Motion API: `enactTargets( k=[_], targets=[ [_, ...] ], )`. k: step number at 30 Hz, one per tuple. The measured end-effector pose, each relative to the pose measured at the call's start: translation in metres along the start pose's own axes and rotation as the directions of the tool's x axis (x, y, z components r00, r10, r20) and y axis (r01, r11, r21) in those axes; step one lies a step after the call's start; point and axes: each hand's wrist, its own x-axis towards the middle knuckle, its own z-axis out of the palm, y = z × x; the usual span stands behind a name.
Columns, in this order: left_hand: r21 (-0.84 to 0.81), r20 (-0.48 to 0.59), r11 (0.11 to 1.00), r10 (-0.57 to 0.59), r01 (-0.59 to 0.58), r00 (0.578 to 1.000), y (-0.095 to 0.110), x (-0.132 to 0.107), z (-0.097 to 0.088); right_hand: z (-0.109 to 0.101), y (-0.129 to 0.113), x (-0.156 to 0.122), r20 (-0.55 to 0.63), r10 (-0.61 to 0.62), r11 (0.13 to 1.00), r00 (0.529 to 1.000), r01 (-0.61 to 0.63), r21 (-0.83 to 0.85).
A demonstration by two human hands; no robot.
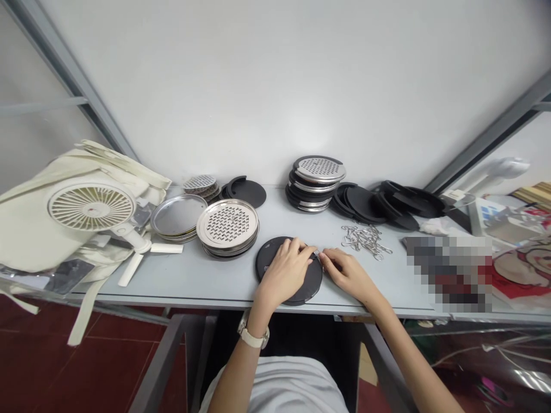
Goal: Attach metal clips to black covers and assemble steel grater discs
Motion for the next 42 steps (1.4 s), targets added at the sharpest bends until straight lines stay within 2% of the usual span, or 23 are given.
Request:
enactTargets(
  k=[42],
  targets=[
    [-0.028, 0.041, 1.0, 0.012, -0.01, 0.999, 0.0031, 0.0004, -0.0042, 0.0035, 0.0061, -0.0019, 0.005, 0.017, 0.999, 1.0, -0.017, 0.031]
  ],
)
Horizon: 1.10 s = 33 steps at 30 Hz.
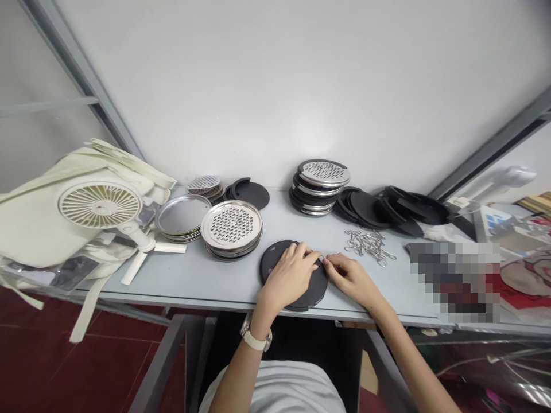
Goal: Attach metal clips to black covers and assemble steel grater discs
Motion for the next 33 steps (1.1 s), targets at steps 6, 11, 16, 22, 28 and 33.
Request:
enactTargets(
  k=[6, 11, 16, 22, 28, 33],
  targets=[
    [0.046, -0.004, 0.999, 0.009, -0.009, 1.0, -0.0005, -0.0005, 0.0011, -0.0006, -0.0008, -0.0004, 0.001, 0.014, 1.0, 1.0, -0.014, 0.018],
    [0.056, -0.004, 0.998, 0.017, -0.017, 1.0, -0.0006, -0.0004, 0.0007, -0.0002, -0.0008, 0.0003, -0.006, 0.03, 0.999, 1.0, -0.03, 0.03],
    [0.051, -0.009, 0.999, 0.011, -0.011, 1.0, -0.0004, -0.0001, 0.001, -0.0005, -0.0004, -0.0005, -0.012, 0.035, 0.999, 0.999, -0.034, 0.035],
    [0.068, -0.012, 0.998, 0.018, -0.017, 1.0, -0.001, -0.0001, 0.0022, -0.0003, 0.0002, -0.0005, -0.013, 0.039, 0.998, 0.999, -0.038, 0.042],
    [0.061, -0.014, 0.998, 0.011, -0.01, 1.0, -0.0019, -0.0006, 0.0033, 0.0, 0.0015, -0.0004, 0.004, 0.027, 0.999, 1.0, -0.027, 0.023],
    [0.041, -0.017, 0.999, 0.004, -0.003, 1.0, -0.0017, -0.0003, 0.004, 0.0003, 0.0017, -0.0004, -0.009, 0.024, 1.0, 1.0, -0.024, 0.015]
  ],
)
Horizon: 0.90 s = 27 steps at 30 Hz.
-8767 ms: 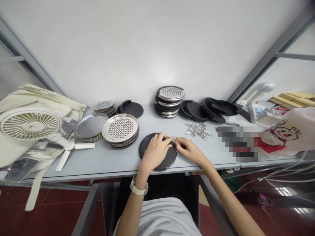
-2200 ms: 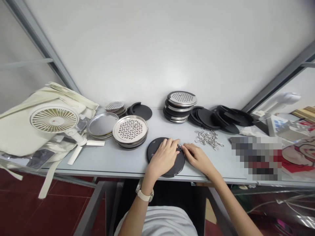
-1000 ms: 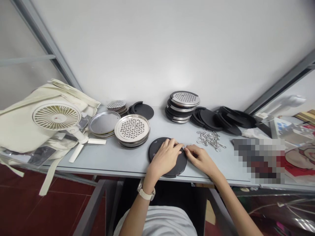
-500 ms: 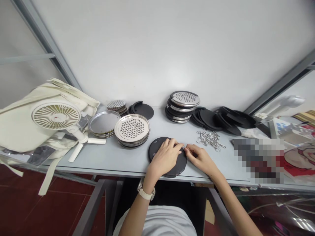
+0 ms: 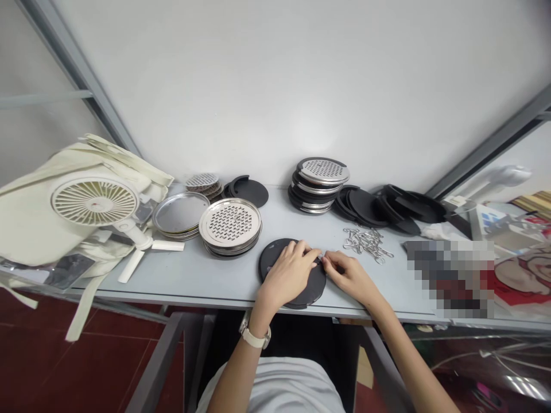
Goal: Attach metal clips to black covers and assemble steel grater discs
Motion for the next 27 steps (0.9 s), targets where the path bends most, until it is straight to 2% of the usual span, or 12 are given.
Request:
enactTargets(
  k=[12, 27],
  targets=[
    [-0.034, 0.015, 0.999, -0.01, 0.01, 1.0, -0.0003, -0.0001, -0.0002, 0.0014, -0.0005, -0.0003, -0.015, 0.006, 1.0, 1.0, -0.006, 0.014],
    [-0.078, 0.006, 0.996, 0.034, -0.033, 0.999, -0.0009, -0.0015, -0.0019, 0.0006, 0.002, -0.0026, -0.005, 0.017, 1.0, 1.0, -0.017, 0.013]
  ],
)
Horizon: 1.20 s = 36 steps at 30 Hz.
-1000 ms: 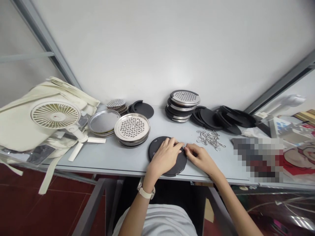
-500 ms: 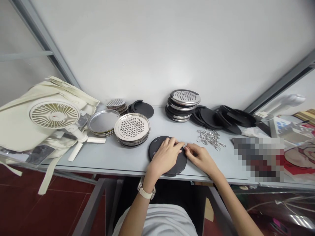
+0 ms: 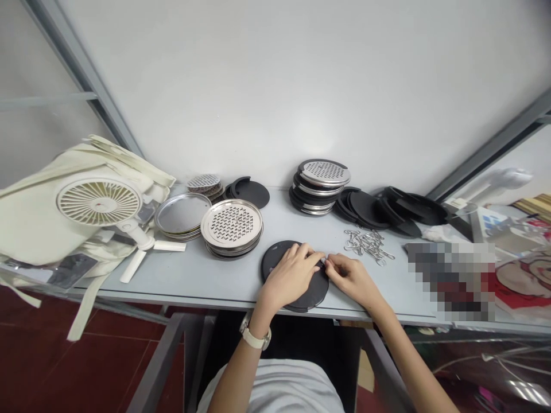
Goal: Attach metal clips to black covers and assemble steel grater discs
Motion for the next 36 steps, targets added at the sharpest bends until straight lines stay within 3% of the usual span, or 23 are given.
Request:
enactTargets(
  k=[9, 29, 36],
  targets=[
    [-0.08, -0.017, 0.997, -0.007, 0.006, 1.0, -0.0021, -0.0003, 0.0013, -0.0011, -0.0002, -0.0008, 0.011, 0.001, 1.0, 1.0, -0.001, -0.001],
    [-0.078, -0.027, 0.997, -0.022, 0.02, 0.999, -0.0021, -0.0012, 0.0015, -0.0015, -0.0063, -0.0003, -0.049, -0.037, 0.998, 0.998, 0.035, -0.051],
    [-0.103, -0.028, 0.994, -0.022, 0.019, 0.999, -0.0019, -0.0014, 0.0014, -0.0022, -0.0047, -0.0001, -0.007, -0.044, 0.998, 0.999, 0.044, -0.041]
  ],
)
